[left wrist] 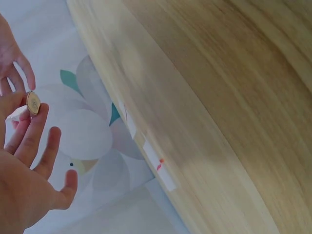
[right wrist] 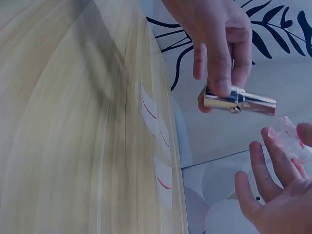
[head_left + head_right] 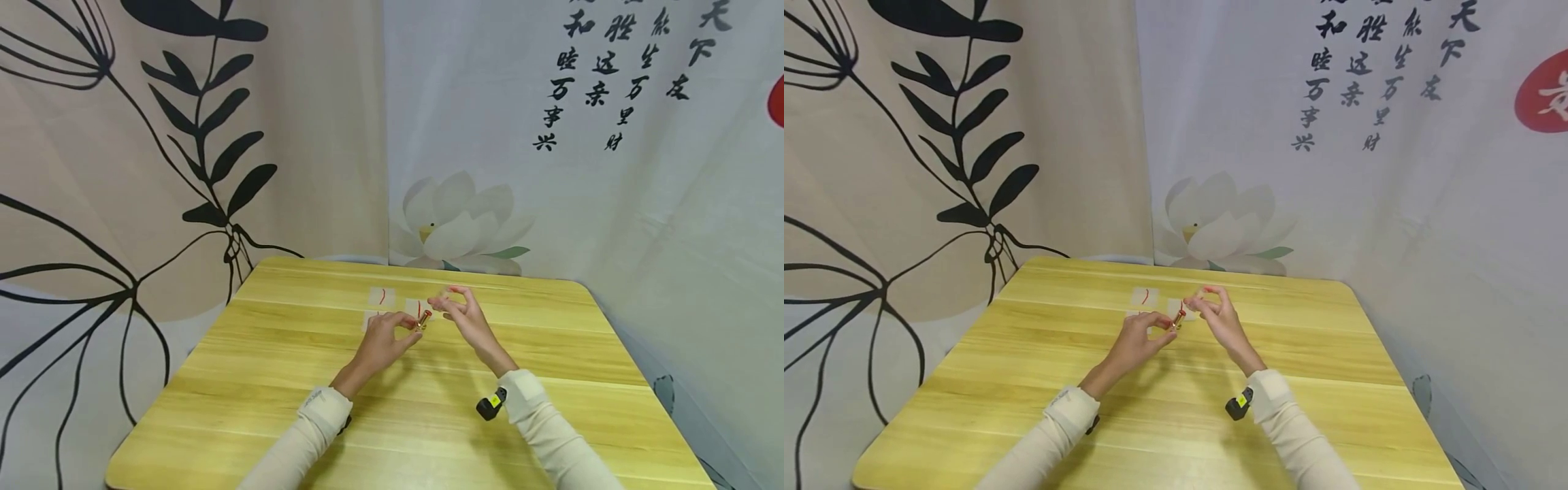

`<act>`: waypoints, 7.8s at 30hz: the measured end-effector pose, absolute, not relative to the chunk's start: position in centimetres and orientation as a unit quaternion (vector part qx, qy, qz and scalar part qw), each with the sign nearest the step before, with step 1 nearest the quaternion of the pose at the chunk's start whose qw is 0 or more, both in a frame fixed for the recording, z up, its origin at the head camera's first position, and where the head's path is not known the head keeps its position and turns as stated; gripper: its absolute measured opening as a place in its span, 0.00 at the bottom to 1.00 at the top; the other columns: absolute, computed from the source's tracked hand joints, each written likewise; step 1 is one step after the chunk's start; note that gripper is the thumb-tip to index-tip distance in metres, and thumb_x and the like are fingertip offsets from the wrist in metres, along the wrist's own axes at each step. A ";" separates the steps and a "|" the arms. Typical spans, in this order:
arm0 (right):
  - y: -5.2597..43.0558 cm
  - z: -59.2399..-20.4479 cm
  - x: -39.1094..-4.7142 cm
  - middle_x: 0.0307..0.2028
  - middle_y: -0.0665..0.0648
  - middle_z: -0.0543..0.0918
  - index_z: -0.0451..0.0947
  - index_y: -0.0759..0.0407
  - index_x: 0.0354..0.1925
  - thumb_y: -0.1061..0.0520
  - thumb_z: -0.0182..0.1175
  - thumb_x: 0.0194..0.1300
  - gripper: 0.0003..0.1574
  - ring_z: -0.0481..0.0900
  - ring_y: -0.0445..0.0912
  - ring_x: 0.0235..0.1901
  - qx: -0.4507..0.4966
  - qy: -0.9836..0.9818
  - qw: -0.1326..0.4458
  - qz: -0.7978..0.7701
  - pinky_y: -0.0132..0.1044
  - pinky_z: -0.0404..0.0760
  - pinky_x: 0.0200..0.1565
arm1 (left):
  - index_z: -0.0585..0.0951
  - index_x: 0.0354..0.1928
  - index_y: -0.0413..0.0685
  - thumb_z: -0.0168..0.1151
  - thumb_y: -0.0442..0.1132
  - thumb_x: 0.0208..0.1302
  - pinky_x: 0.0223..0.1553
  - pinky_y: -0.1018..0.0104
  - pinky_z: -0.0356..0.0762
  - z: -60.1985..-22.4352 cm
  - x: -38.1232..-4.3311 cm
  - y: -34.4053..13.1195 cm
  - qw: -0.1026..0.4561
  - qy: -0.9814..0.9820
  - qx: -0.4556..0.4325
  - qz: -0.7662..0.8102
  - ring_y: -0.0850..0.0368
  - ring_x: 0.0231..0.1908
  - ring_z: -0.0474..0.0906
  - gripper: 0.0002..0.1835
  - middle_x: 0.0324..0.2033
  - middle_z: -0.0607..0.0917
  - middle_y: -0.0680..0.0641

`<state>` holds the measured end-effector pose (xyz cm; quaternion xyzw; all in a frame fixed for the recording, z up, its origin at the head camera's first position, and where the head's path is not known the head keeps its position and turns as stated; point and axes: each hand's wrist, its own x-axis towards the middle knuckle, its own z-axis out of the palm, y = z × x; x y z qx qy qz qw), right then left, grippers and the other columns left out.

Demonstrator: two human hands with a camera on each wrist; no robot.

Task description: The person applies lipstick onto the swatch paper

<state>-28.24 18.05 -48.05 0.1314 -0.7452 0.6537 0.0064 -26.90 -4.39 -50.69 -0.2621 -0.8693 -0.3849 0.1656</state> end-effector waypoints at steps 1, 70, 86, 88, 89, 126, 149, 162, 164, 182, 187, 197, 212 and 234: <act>17.9 -48.1 -28.2 0.61 0.58 0.84 0.54 0.59 0.74 0.42 0.55 0.81 0.38 0.79 0.52 0.63 0.133 -0.745 0.004 0.653 0.58 0.69 0.68 | 0.87 0.48 0.49 0.75 0.43 0.65 0.65 0.35 0.64 -50.7 -26.9 -4.4 0.166 -0.869 -0.262 -0.384 0.50 0.47 0.83 0.12 0.41 0.91 0.51; 17.3 -48.4 -26.8 0.64 0.62 0.82 0.61 0.56 0.68 0.48 0.59 0.79 0.29 0.78 0.55 0.65 0.150 -0.751 -0.033 0.642 0.62 0.66 0.70 | 0.88 0.49 0.51 0.73 0.44 0.68 0.64 0.34 0.64 -50.5 -26.6 -3.1 0.176 -0.866 -0.261 -0.389 0.51 0.48 0.83 0.11 0.39 0.91 0.52; 16.7 -49.0 -26.7 0.63 0.62 0.82 0.61 0.57 0.68 0.48 0.59 0.79 0.30 0.77 0.54 0.66 0.164 -0.743 -0.044 0.647 0.60 0.67 0.70 | 0.87 0.51 0.50 0.71 0.46 0.69 0.65 0.35 0.64 -50.8 -26.2 -3.9 0.168 -0.866 -0.258 -0.394 0.52 0.49 0.83 0.13 0.41 0.91 0.52; 16.6 -49.1 -26.7 0.63 0.61 0.82 0.61 0.58 0.68 0.48 0.59 0.79 0.30 0.78 0.53 0.66 0.167 -0.740 -0.044 0.650 0.59 0.68 0.70 | 0.87 0.51 0.50 0.72 0.46 0.69 0.65 0.35 0.65 -50.9 -26.2 -4.0 0.171 -0.866 -0.258 -0.394 0.52 0.48 0.83 0.13 0.40 0.91 0.52; 16.5 -49.1 -26.7 0.64 0.62 0.81 0.61 0.59 0.68 0.49 0.58 0.80 0.29 0.78 0.53 0.66 0.171 -0.738 -0.044 0.651 0.59 0.68 0.70 | 0.87 0.51 0.50 0.72 0.46 0.68 0.65 0.35 0.65 -50.9 -26.2 -4.0 0.173 -0.865 -0.259 -0.393 0.52 0.48 0.83 0.13 0.40 0.91 0.52; 15.6 -49.4 -26.4 0.65 0.65 0.80 0.56 0.63 0.70 0.51 0.57 0.80 0.33 0.77 0.55 0.66 0.166 -0.730 -0.044 0.662 0.60 0.68 0.70 | 0.87 0.50 0.47 0.73 0.39 0.66 0.60 0.46 0.77 -50.0 -25.7 -4.5 0.143 -0.849 -0.242 -0.447 0.51 0.49 0.86 0.12 0.40 0.91 0.49; 16.5 -48.9 -26.2 0.62 0.63 0.83 0.63 0.58 0.68 0.51 0.61 0.78 0.30 0.80 0.58 0.62 0.167 -0.755 -0.019 0.634 0.60 0.74 0.65 | 0.85 0.56 0.48 0.72 0.45 0.69 0.62 0.40 0.74 -49.9 -25.6 -4.0 0.116 -0.840 -0.245 -0.470 0.49 0.51 0.84 0.17 0.40 0.90 0.51; 16.5 -47.9 -25.7 0.62 0.56 0.83 0.72 0.53 0.66 0.52 0.65 0.74 0.26 0.79 0.53 0.63 0.210 -0.776 0.032 0.593 0.55 0.76 0.64 | 0.86 0.53 0.49 0.72 0.48 0.68 0.59 0.42 0.78 -48.6 -26.6 -4.3 0.126 -0.856 -0.287 -0.410 0.52 0.49 0.87 0.16 0.44 0.91 0.51; 16.7 -47.8 -25.7 0.63 0.56 0.82 0.72 0.50 0.68 0.51 0.65 0.75 0.27 0.78 0.55 0.65 0.211 -0.780 0.037 0.588 0.58 0.74 0.65 | 0.86 0.51 0.48 0.73 0.46 0.67 0.55 0.46 0.82 -48.2 -27.0 -4.9 0.128 -0.856 -0.280 -0.415 0.51 0.49 0.87 0.15 0.44 0.91 0.50; 19.3 -49.1 -24.9 0.65 0.61 0.81 0.73 0.56 0.68 0.51 0.64 0.75 0.28 0.75 0.61 0.67 0.192 -0.800 0.031 0.568 0.62 0.72 0.65 | 0.87 0.49 0.46 0.72 0.48 0.68 0.68 0.31 0.53 -49.7 -31.4 -17.1 0.100 -0.924 -0.106 -0.354 0.39 0.59 0.79 0.16 0.48 0.89 0.45; 19.6 -49.5 -24.7 0.64 0.58 0.81 0.74 0.54 0.67 0.47 0.65 0.75 0.29 0.75 0.60 0.67 0.188 -0.810 0.018 0.556 0.61 0.72 0.66 | 0.88 0.46 0.45 0.72 0.44 0.68 0.61 0.32 0.60 -51.2 -31.2 -18.8 0.081 -0.940 -0.085 -0.320 0.38 0.54 0.81 0.12 0.41 0.90 0.46; 19.4 -50.1 -24.7 0.64 0.58 0.81 0.75 0.57 0.67 0.47 0.64 0.75 0.29 0.76 0.58 0.66 0.194 -0.817 0.018 0.543 0.62 0.72 0.65 | 0.88 0.40 0.50 0.73 0.43 0.67 0.56 0.33 0.62 -52.4 -31.1 -20.0 0.074 -0.949 -0.082 -0.294 0.43 0.47 0.84 0.05 0.38 0.91 0.50; 19.6 -50.4 -24.3 0.65 0.59 0.81 0.75 0.57 0.67 0.45 0.64 0.75 0.30 0.76 0.58 0.66 0.188 -0.822 0.004 0.537 0.60 0.73 0.66 | 0.84 0.58 0.43 0.77 0.56 0.60 0.58 0.32 0.63 -53.0 -29.3 -21.3 0.128 -0.955 -0.121 -0.238 0.39 0.52 0.82 0.32 0.53 0.88 0.41; 19.7 -49.9 -24.6 0.65 0.60 0.80 0.75 0.57 0.67 0.47 0.63 0.75 0.28 0.76 0.61 0.65 0.188 -0.828 0.015 0.528 0.61 0.74 0.65 | 0.83 0.25 0.47 0.80 0.54 0.55 0.44 0.49 0.75 -51.6 -29.1 -21.2 0.447 -0.844 -0.295 -0.016 0.49 0.34 0.80 0.20 0.27 0.87 0.49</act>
